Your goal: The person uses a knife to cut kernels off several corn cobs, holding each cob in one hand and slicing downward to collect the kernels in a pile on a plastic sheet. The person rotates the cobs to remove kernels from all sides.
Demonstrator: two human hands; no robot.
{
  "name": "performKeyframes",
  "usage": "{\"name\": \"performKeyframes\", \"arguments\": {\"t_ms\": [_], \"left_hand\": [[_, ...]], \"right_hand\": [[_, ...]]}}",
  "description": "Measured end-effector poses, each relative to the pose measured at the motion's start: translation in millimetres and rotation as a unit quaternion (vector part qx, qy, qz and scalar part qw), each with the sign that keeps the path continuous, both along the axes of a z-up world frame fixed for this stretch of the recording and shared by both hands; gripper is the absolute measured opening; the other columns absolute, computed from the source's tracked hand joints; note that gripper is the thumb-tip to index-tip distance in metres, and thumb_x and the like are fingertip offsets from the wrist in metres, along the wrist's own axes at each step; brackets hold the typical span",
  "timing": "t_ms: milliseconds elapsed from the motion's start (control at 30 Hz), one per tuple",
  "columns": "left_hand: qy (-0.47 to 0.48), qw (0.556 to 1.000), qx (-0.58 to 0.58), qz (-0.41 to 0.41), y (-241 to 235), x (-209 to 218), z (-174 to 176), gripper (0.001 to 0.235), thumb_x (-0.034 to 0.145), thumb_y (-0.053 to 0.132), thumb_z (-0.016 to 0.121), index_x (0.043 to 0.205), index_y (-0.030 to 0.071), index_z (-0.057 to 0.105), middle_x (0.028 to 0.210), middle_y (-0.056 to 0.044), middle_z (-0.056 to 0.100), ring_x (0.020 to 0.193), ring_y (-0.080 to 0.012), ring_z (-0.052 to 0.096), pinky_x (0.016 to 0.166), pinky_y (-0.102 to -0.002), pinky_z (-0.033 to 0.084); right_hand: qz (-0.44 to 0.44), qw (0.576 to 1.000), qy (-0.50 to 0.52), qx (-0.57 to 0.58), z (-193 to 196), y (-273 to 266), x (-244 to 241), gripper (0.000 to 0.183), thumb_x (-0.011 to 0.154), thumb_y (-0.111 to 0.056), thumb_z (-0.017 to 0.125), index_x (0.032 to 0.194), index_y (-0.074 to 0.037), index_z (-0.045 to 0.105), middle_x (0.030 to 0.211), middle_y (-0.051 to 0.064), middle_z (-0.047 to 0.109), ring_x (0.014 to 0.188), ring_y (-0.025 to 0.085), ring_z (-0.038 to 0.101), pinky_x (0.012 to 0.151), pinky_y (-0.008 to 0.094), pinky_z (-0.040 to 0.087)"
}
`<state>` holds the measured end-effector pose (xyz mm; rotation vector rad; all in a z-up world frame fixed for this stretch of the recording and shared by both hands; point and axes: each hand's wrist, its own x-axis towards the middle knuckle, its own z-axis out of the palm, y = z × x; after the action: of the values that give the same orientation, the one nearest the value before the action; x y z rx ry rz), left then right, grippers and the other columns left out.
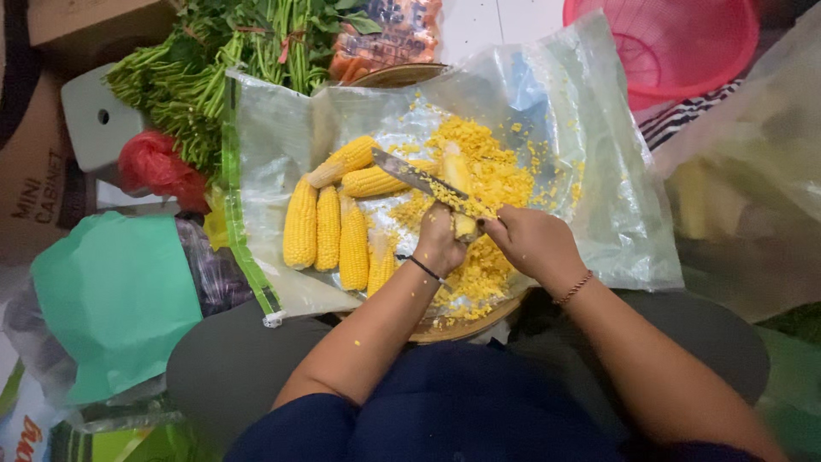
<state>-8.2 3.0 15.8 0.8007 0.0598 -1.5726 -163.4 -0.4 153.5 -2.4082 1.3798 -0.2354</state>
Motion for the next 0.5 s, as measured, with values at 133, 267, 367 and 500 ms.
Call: {"name": "performKeyframes", "arguments": {"t_ms": [133,267,367,500], "left_hand": [[-0.012,0.999,-0.011,0.034,-4.5,17.3,5.1,0.03,0.109,0.031,0.043,0.12,0.006,0.056,0.103,-0.013,0.064,0.087,-0.0251,0.065,0.071,-0.042,0.058],[-0.003,0.999,-0.027,0.027,-5.4,26.0,10.8,0.032,0.11,0.034,0.041,0.119,0.007,0.056,0.099,-0.011,0.065,0.083,-0.0252,0.066,0.068,-0.042,0.057],[-0.025,0.999,-0.033,-0.02,4.1,8.4,16.6,0.03,0.107,0.032,0.042,0.12,0.009,0.056,0.094,-0.01,0.067,0.075,-0.024,0.065,0.062,-0.04,0.056],[-0.012,0.995,-0.024,-0.098,22.7,-16.9,29.0,0.032,0.108,0.036,0.042,0.119,0.011,0.057,0.09,-0.01,0.069,0.07,-0.0225,0.066,0.059,-0.035,0.056]], "right_hand": [[-0.024,0.999,0.025,0.034,-0.2,4.4,-5.0,0.047,0.098,-0.051,0.055,0.081,-0.009,0.066,0.074,0.017,0.068,0.073,0.041,0.066,0.062,0.054,0.05],[-0.028,0.999,0.031,0.026,-3.0,3.2,-10.5,0.051,0.098,-0.054,0.054,0.079,-0.008,0.067,0.074,0.018,0.068,0.074,0.042,0.065,0.064,0.055,0.05],[-0.039,0.999,0.022,0.021,-8.4,-6.9,-12.7,0.051,0.098,-0.054,0.053,0.081,-0.008,0.068,0.076,0.02,0.068,0.075,0.044,0.065,0.064,0.056,0.05],[-0.078,0.997,-0.019,0.022,-10.2,-26.3,-18.7,0.051,0.098,-0.053,0.051,0.082,-0.008,0.068,0.079,0.021,0.069,0.077,0.045,0.065,0.064,0.055,0.05]]}}
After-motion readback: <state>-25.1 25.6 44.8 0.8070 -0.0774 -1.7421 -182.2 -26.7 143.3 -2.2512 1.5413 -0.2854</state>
